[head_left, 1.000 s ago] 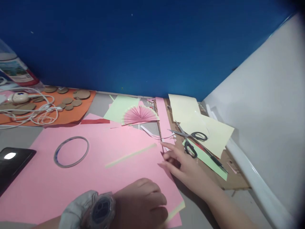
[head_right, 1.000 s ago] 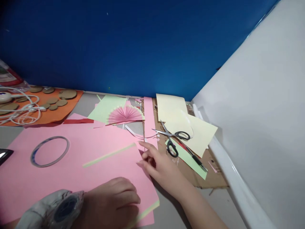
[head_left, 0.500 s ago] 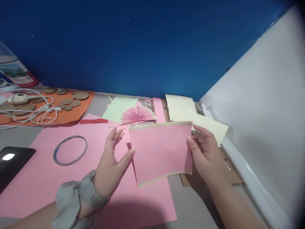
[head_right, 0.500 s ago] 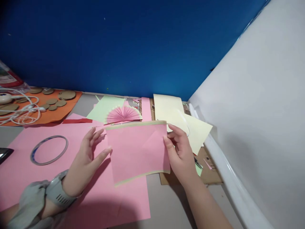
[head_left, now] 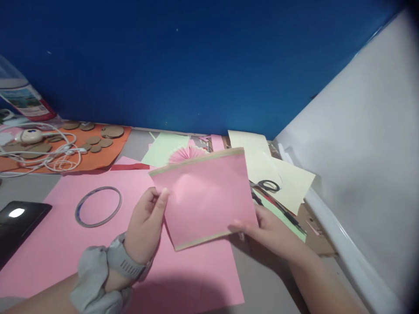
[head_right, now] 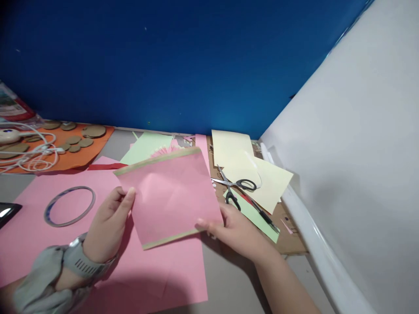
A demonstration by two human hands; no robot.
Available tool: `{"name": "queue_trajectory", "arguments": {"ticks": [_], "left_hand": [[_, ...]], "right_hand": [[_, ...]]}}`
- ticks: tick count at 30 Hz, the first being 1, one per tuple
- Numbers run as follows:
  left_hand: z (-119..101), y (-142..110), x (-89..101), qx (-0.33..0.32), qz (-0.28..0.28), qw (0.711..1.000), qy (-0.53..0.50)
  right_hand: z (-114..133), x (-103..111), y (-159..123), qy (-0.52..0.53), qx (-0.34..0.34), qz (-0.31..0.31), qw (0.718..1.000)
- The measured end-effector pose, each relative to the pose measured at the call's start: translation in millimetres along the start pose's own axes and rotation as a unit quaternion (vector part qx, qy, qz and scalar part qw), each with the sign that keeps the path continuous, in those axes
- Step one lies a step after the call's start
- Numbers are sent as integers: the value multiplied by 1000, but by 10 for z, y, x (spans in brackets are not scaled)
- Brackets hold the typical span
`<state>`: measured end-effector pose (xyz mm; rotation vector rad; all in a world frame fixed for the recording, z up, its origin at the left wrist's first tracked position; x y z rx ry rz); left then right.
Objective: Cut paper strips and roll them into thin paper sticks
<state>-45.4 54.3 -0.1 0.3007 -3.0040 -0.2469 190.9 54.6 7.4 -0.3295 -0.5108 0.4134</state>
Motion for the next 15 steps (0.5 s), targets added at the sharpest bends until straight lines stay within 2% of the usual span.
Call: {"name": "queue_trajectory", "arguments": {"ticks": [2,4,6,7,8,9,12,15], "left_hand": [[-34,-8,-1,-23,-12,998,-55],[-34,3,-14,-42,6,995,-92],[-4,56,-19,-75,49,992,-88],[-5,89,-36,-113,87,987,-78],[2,109,-87,-142,148,975,-84],[41,144,-78,-149,160,972,-88],[109,186,-44,-145,151,973,-94],[45,81,-62,-126,127,979,-102]], "right_hand": [[59,-41,-32,-51,12,12,999],[111,-10,-30,-73,38,-28,996],[148,48,-12,-69,82,-80,991],[165,71,-4,-65,114,-96,987],[179,83,3,-61,147,-102,982],[188,92,9,-60,177,-104,977],[169,121,25,-70,209,-111,969],[148,100,15,-62,186,-92,976]]}}
Point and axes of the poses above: each hand's wrist, its own y-axis towards the middle knuckle, its own x-axis out of the back of the hand, z = x × y, the point moved 7 cm from there along y, towards the middle knuckle, and after that the axes turned 9 degrees about -x, right-handed, at the moved point
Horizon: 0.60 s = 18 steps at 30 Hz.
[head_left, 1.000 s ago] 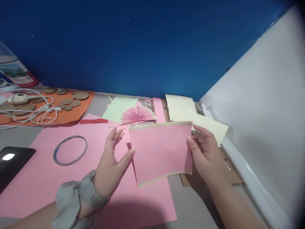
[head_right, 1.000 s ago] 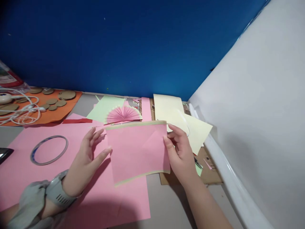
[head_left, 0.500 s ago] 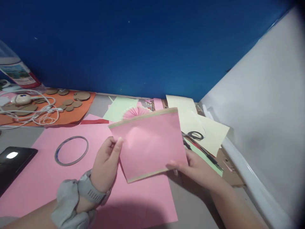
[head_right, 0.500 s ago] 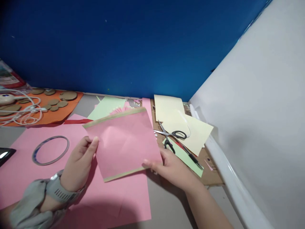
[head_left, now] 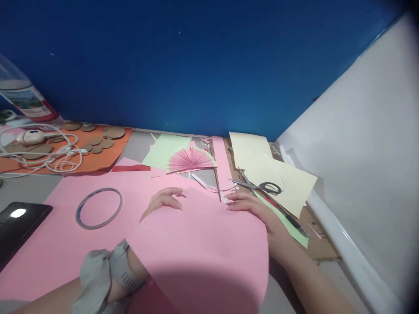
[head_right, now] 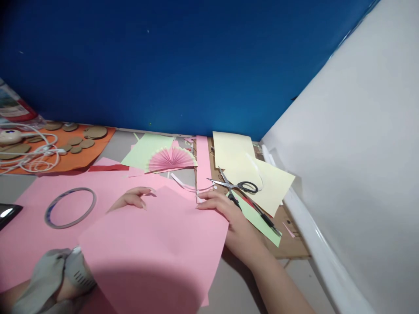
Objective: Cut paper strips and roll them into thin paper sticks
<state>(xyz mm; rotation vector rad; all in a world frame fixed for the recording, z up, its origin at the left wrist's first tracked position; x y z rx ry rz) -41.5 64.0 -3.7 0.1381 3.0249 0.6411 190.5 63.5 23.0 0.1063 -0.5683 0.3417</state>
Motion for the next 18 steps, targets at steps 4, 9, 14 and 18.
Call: {"name": "queue_trajectory", "arguments": {"ticks": [4,9,14,18], "left_hand": [[-65,-154,-93,116,-56,992,4],[-111,-114,-175,143,-35,989,15],[-26,-75,-167,173,-19,984,36],[66,-194,-282,220,62,973,36]], "right_hand": [[-122,-40,-56,68,-149,-8,986],[-174,-167,-69,169,-198,30,965],[-253,-147,-64,220,-230,50,947],[-304,-21,-56,327,-255,10,910]]}}
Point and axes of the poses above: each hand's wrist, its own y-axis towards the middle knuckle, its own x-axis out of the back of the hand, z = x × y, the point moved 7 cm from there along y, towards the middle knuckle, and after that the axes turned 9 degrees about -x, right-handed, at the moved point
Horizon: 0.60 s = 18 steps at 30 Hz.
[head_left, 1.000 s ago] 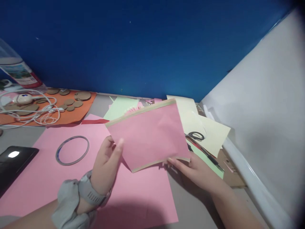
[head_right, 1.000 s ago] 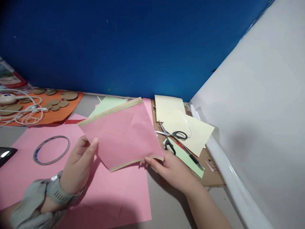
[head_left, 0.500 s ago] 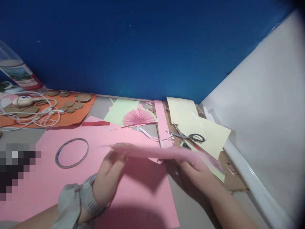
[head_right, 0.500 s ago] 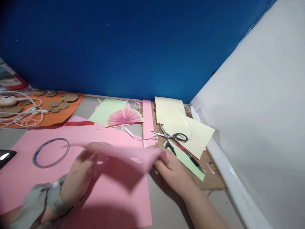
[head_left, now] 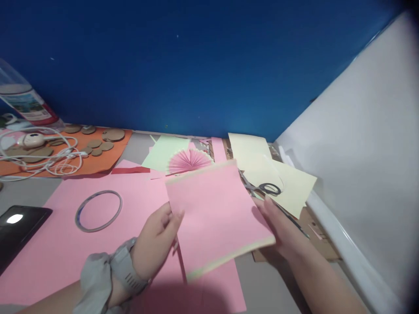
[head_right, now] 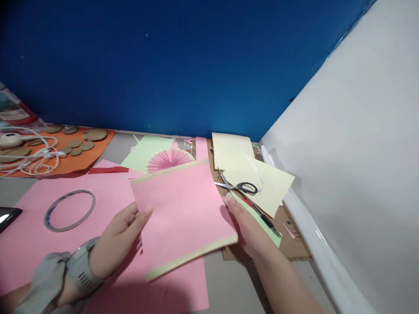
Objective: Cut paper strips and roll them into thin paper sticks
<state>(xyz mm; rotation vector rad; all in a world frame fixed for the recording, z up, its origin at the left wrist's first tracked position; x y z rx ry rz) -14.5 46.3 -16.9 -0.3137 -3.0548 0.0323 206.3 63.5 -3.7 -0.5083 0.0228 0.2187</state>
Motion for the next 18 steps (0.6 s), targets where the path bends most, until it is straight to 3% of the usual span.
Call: {"name": "queue_trajectory", "arguments": {"ticks": [2,4,6,7,8,10,11,12,13,15,17,18], "left_hand": [[8,-49,-40,-10,18,999,27],[-113,-101,49,-89,-60,990,91],[-320,-202,131,-202,-158,950,177],[-418,-243,77,-261,-150,930,213],[-497,-273,-44,-322,-98,910,240],[-531,-377,-458,-427,137,856,255],[-511,-456,-604,-462,223,822,248],[-450,-488,-696,-463,266,802,266],[-396,-535,-771,-480,296,773,289],[-276,-577,-841,-503,292,726,366],[-152,-591,-855,-504,273,693,437],[-99,-594,-850,-499,268,683,460]], "right_hand": [[-7,-22,-7,-16,-33,21,999],[-11,-65,-29,-79,-54,31,995],[3,-131,-56,-149,-51,33,987],[19,-173,-70,-183,-39,35,982],[35,-218,-82,-221,-25,39,974],[77,-280,-100,-307,14,39,951],[107,-281,-103,-341,37,30,939],[149,-248,-104,-365,63,6,929],[200,-171,-102,-381,87,-36,920],[307,101,-115,-395,117,-174,894],[364,410,-153,-416,112,-316,845],[372,523,-160,-427,108,-358,823]]}}
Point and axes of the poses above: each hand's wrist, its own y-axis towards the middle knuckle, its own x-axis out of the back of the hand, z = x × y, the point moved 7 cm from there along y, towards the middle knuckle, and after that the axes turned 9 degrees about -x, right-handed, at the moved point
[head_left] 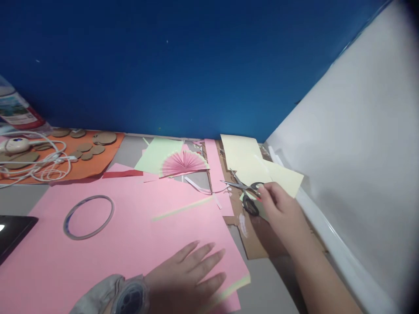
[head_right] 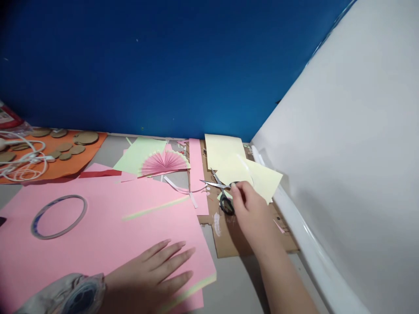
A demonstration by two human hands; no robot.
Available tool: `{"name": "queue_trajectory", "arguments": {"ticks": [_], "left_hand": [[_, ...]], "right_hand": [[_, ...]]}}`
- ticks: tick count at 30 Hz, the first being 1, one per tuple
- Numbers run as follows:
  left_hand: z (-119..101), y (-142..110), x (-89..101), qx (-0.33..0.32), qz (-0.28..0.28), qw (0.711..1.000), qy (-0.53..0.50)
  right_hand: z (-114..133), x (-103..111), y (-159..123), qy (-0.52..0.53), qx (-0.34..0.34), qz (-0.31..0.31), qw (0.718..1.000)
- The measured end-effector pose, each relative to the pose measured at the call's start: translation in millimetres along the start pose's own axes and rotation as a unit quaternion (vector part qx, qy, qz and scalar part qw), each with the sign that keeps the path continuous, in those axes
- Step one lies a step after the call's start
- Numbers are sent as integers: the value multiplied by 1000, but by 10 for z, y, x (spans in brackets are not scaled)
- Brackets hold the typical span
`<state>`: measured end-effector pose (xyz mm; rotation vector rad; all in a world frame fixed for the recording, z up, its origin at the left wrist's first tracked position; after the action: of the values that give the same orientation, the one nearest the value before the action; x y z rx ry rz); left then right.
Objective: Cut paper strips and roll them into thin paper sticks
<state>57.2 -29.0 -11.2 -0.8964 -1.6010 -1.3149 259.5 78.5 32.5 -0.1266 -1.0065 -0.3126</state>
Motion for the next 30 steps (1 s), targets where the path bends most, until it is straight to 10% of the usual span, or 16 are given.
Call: {"name": "queue_trajectory", "arguments": {"ticks": [7,17,25,30], "left_hand": [[2,-59,-57,-4,34,999,27],[4,-32,-27,-19,37,998,43],[-4,-43,-21,-27,38,998,51],[5,-15,2,-29,2,997,78]], "right_hand": [[-140,-84,141,-264,33,-71,961],[-215,-40,205,-274,31,-65,959],[-187,85,239,-113,21,-51,992],[-253,334,175,205,-47,-114,971]]}}
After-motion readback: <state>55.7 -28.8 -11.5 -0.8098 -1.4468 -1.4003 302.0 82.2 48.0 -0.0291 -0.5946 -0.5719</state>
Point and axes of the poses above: each hand's wrist, its own y-axis towards the middle knuckle, its own x-axis out of the back of the hand, z = x × y, the point moved 7 cm from there along y, towards the middle knuckle, and after that the axes turned 9 degrees about -x, right-handed, at the moved point
